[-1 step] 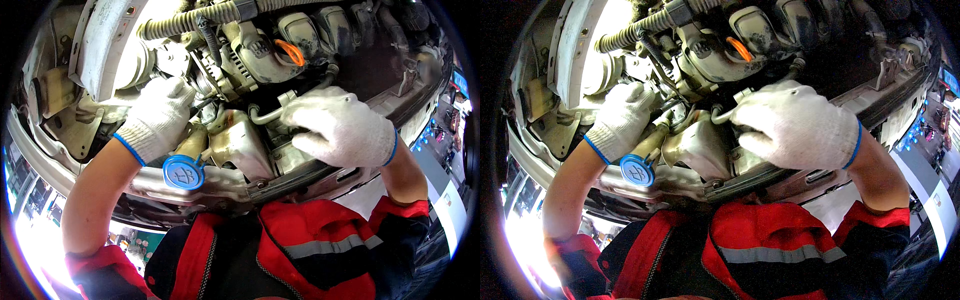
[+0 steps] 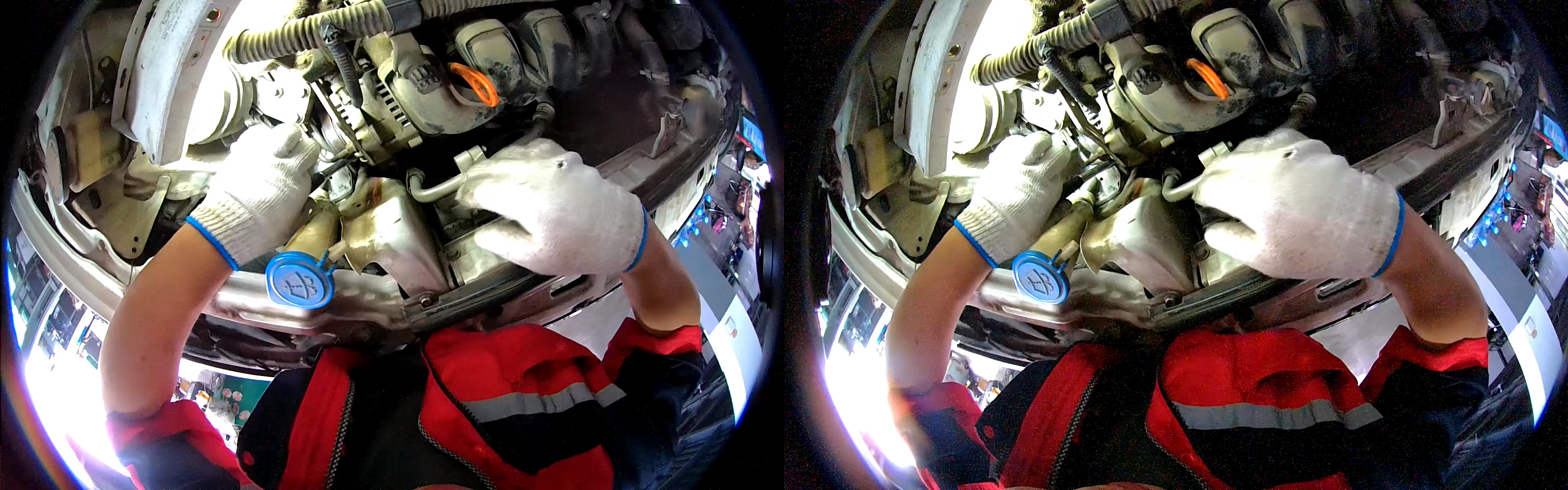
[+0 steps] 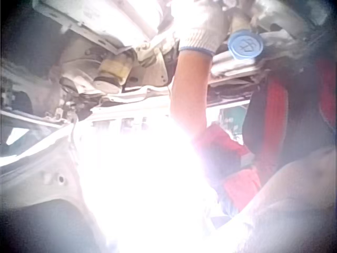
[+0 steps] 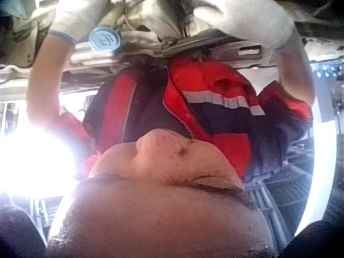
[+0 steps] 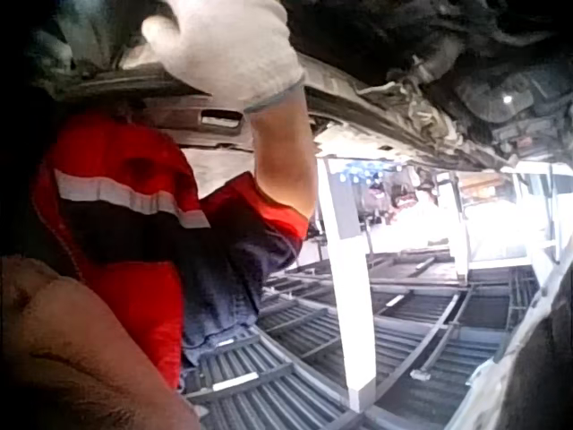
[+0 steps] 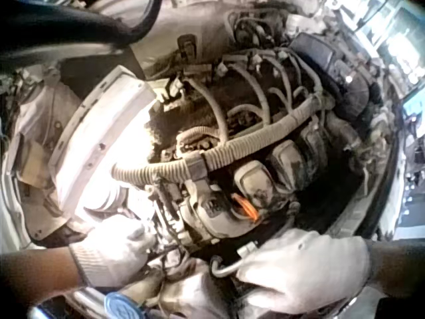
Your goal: The person selects a socket wrench from a tool cart and uses it to loosen and tighten bolts on a component within the car's engine bay. They repeatedly adjust the tool and reposition their hands to access the fasteners.
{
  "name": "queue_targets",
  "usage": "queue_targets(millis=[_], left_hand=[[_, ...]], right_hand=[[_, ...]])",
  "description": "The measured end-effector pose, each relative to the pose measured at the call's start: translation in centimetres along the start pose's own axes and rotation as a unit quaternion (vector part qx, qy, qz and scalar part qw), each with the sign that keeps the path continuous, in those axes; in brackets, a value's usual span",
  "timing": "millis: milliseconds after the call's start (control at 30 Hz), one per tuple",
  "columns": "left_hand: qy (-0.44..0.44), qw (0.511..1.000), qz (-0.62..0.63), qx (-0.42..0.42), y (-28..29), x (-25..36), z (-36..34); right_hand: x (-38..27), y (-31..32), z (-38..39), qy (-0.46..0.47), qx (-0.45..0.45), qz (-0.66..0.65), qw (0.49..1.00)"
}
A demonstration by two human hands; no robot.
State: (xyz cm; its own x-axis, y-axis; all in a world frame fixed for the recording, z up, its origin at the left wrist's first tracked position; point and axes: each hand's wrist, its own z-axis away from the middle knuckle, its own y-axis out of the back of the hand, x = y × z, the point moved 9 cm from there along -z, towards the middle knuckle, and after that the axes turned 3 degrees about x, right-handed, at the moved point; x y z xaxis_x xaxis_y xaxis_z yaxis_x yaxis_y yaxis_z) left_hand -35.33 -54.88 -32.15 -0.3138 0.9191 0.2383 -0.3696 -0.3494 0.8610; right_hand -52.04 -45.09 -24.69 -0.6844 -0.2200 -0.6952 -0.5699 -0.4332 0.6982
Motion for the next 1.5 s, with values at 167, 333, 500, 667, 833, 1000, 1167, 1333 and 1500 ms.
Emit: queue_targets(millis=[167,333,500,667,833,1000,1167,1333,1500], left_hand=[[-0.017,0.999,-0.041,0.007,-0.1,0.1,0.5],[-0.010,1.000,0.008,0.024,0.9,0.1,0.6],[0.008,0.999,-0.002,-0.049,-0.3,-0.1,0.2],[-0.028,0.996,-0.042,-0.068,-1.2,0.6,0.1],[-0.001,0.989,-0.075,-0.131,-1.6,0.6,-0.6],[-0.072,0.993,-0.083,-0.050,-0.4,1.6,-0.1],[-0.093,0.989,-0.094,-0.065,-0.5,1.8,-0.2],[-0.076,0.986,-0.095,-0.118,-1.2,1.5,-0.3],[-0.085,0.994,-0.045,-0.061,-0.3,1.4,-0.4]], right_hand=[[-0.8,-1.5,-1.1,0.059,0.014,0.076,0.995],[-1.4,-2.6,-2.4,0.086,0.056,0.064,0.993],[3.2,-8.4,-6.4,-0.128,-0.294,0.047,0.946],[3.6,-10.5,-7.0,-0.169,-0.365,0.136,0.905],[3.0,-8.4,-6.4,-0.126,-0.346,0.015,0.930],[-0.1,-0.2,-3.5,-0.036,-0.126,0.107,0.986],[-1.3,-1.7,-1.9,0.016,-0.098,0.195,0.976],[1.4,-7.6,-4.7,-0.063,-0.213,0.191,0.956],[2.7,-10.2,-5.3,-0.090,-0.309,0.104,0.941]])
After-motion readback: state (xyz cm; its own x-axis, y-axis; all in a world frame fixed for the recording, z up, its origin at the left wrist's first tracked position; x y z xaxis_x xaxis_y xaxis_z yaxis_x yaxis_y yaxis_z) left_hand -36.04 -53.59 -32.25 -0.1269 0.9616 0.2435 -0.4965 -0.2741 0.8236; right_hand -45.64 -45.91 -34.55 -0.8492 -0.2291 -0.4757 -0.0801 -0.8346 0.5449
